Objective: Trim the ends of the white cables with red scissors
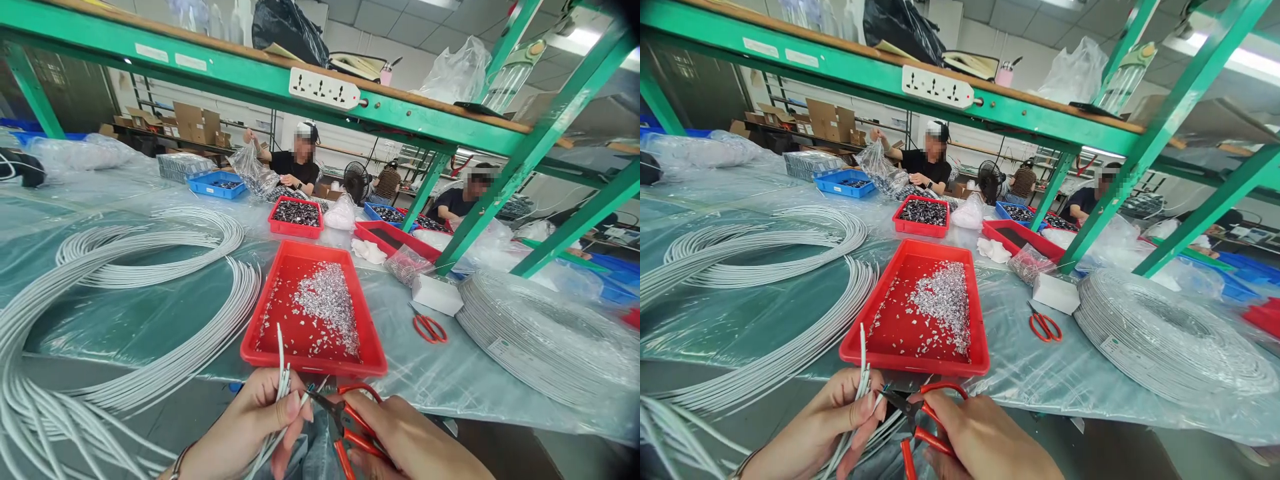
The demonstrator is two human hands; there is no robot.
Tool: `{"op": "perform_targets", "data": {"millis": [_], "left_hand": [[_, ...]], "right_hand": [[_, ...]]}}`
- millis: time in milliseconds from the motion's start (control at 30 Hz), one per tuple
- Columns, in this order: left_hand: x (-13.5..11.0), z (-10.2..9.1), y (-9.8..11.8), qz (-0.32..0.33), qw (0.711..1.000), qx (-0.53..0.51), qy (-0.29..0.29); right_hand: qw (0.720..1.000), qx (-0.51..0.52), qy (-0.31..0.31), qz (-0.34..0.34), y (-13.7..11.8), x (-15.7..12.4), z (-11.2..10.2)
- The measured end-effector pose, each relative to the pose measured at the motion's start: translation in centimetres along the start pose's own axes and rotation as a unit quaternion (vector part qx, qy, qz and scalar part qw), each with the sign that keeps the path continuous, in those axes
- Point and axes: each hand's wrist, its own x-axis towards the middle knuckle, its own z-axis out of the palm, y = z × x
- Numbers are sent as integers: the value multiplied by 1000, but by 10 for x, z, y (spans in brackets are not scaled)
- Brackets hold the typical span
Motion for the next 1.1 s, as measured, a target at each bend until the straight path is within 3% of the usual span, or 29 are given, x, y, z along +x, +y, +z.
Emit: {"op": "perform_targets", "data": {"millis": [200,400,667,1100], "left_hand": [[-2,3,1,28,992,92,76],[-4,3,-5,76,976,177,102],[-2,1,-5,204,910,343,113],[-1,2,-6,221,877,410,122]], "right_hand": [[997,22,-10,68,1,1,1],[992,41,-17,120,2,-1,8],[983,65,16,174,-11,1,19],[971,126,29,203,-13,-3,26]]}}
